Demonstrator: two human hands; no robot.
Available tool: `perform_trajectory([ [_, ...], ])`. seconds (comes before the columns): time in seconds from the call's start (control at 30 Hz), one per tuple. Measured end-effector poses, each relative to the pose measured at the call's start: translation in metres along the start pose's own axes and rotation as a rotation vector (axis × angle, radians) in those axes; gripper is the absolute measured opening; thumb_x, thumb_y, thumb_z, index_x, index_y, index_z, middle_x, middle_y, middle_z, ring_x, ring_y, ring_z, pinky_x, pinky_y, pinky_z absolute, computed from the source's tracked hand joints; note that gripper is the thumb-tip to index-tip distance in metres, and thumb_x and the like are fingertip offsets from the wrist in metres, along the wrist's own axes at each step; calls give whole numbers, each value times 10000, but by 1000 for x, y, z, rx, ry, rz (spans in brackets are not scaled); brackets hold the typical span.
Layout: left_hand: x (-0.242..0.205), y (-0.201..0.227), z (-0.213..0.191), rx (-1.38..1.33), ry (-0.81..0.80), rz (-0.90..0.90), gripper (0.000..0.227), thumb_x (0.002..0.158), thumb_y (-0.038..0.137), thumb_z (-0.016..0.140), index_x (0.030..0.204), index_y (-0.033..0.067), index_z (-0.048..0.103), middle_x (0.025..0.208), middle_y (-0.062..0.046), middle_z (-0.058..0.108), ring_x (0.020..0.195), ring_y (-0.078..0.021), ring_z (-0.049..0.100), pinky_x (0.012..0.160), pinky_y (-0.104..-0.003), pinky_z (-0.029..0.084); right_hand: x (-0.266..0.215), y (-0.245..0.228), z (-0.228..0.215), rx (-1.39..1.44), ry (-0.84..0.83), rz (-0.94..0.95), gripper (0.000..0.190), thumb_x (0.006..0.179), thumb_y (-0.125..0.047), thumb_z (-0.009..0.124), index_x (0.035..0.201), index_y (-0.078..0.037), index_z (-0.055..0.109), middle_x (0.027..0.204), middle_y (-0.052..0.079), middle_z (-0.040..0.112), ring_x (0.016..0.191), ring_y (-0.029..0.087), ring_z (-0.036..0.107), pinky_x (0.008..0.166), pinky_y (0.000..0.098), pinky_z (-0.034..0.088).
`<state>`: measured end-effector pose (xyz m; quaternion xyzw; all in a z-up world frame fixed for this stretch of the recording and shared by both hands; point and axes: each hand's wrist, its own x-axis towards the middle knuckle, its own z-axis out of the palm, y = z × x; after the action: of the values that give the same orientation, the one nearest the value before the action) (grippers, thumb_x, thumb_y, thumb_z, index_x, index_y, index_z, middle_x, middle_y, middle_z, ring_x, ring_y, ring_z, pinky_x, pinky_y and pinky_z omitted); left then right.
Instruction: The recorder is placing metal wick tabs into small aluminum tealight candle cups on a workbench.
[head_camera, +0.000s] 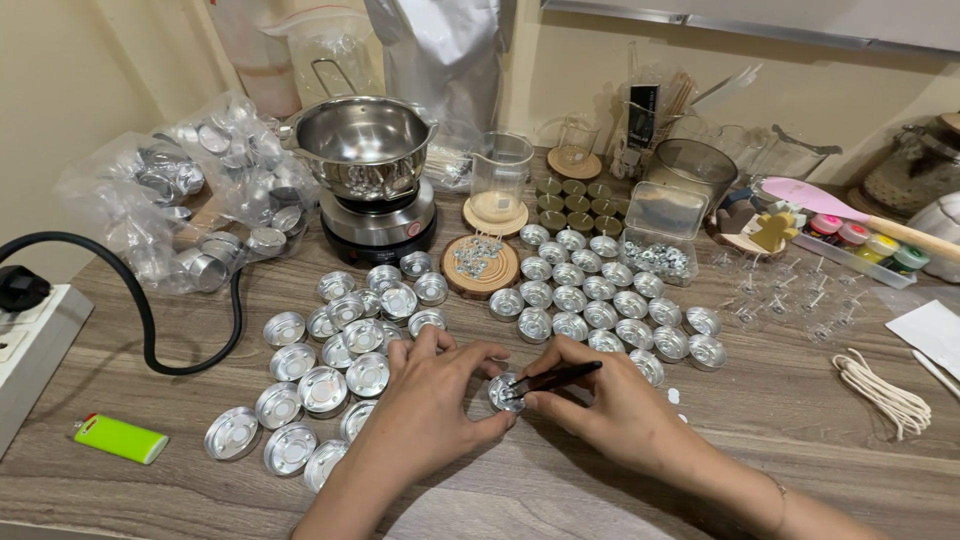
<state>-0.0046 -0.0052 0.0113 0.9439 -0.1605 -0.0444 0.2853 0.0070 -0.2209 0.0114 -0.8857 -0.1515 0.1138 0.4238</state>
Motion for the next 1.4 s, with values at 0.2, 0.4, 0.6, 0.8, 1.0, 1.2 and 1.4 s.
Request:
perform_trajectory([
  [0.2, -8, 5, 1, -15, 81, 35, 723, 673, 413, 822, 1346, 215, 647, 1152, -20, 737, 1158, -222, 462, 1005, -373, 321, -14, 1, -34, 336, 127, -33, 259, 820, -114, 756, 1043, -27, 656, 1073, 79, 802, 935, 156, 771, 821, 322, 658],
  [0.4, -14, 33, 36, -125, 56, 387, 602, 760, 389, 798, 1276, 113, 654, 1192, -45, 703, 1141, -264, 460, 992, -446, 311, -43, 34, -94, 333, 438, -109, 252, 857, -100, 727, 1064, -14, 611, 1110, 119, 782, 990, 159, 742, 876, 321, 607],
  [0.6, 9, 70, 79, -50, 16, 555, 574, 776, 334, 773, 1273, 76, 647, 1086, -97, 704, 1138, -293, 484, 982, -477, 319, -73, 76, -107, 311, 513, 9, 296, 838, -111, 747, 1090, -8, 630, 1035, 129, 767, 958, 170, 739, 857, 317, 594],
  [0.8, 44, 100, 91, 3, 196, 631, 550, 799, 304, 764, 1266, 44, 635, 1005, -142, 726, 1092, -301, 505, 922, -494, 333, -96, 92, -120, 236, 622, 56, 296, 845, -110, 742, 1098, -9, 627, 1006, 134, 771, 920, 176, 734, 823, 322, 594],
  [1.0, 87, 122, 115, 144, 238, 567, 591, 842, 332, 768, 1320, 30, 599, 947, -149, 743, 1121, -294, 508, 984, -498, 337, -102, 108, -134, 380, 819, -89, 263, 917, -109, 676, 1124, 10, 564, 1081, 122, 737, 894, 191, 710, 824, 338, 591],
  [1.2, 73, 113, 87, 123, 323, 533, 677, 753, 362, 809, 1314, 42, 606, 1126, -146, 722, 1125, -327, 513, 973, -513, 335, -105, 128, -129, 317, 787, 41, 253, 912, -103, 671, 1124, 10, 591, 965, 126, 728, 895, 204, 735, 824, 349, 595],
  [1.4, 15, 80, 38, 164, -5, 110, 373, 777, 376, 773, 1120, 229, 781, 1178, 15, 730, 1191, -246, 474, 1088, -452, 305, -101, 187, -127, 46, 515, 103, 112, 1031, -72, 613, 1126, -14, 629, 928, 214, 676, 836, 290, 653, 742, 398, 578],
])
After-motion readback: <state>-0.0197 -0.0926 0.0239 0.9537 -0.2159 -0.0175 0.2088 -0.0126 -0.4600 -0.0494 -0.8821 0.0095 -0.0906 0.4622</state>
